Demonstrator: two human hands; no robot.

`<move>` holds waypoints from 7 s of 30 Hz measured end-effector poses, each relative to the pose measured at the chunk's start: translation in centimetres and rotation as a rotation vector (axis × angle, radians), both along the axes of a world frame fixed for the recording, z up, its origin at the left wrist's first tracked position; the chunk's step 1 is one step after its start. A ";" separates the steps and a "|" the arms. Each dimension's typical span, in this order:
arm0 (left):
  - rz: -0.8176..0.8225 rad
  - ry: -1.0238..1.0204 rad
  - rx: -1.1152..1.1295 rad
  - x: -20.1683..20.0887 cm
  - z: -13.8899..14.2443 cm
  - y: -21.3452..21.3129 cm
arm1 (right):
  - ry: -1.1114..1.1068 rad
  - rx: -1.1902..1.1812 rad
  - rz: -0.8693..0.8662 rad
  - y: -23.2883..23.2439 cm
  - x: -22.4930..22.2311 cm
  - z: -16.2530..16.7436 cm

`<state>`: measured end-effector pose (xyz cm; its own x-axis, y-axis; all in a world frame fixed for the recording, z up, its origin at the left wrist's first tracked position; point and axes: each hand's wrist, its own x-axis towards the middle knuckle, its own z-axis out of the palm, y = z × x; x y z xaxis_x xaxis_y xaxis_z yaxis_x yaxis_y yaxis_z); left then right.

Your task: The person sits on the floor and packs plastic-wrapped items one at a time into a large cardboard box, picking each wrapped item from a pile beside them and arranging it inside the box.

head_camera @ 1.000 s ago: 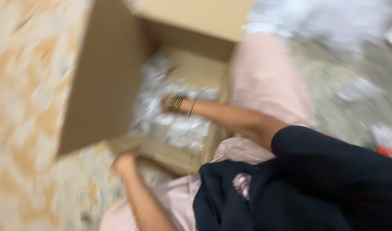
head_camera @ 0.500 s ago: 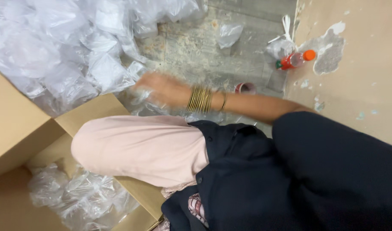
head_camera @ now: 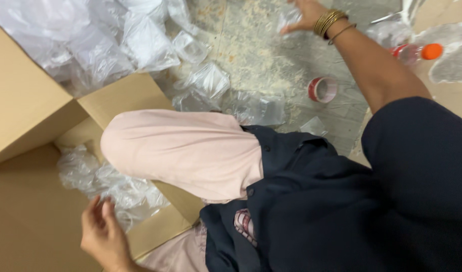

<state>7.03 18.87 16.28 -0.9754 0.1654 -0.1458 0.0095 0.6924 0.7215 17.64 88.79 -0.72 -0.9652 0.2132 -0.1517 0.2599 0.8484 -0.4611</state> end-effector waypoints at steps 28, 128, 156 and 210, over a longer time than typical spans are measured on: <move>0.448 -0.470 -0.153 3.2 -19.0 -11.0 | -0.379 0.298 0.516 -14.2 10.2 -9.7; 0.342 0.176 1.159 3.4 -3.1 7.2 | 0.302 -1.200 0.625 -43.1 -12.5 19.2; 0.651 0.406 0.618 1.5 -3.8 8.6 | 0.240 -0.355 0.205 -30.6 -17.3 6.1; 1.272 0.534 -0.250 2.1 -10.4 -1.7 | 0.013 -0.218 -0.024 -23.8 -8.6 -2.0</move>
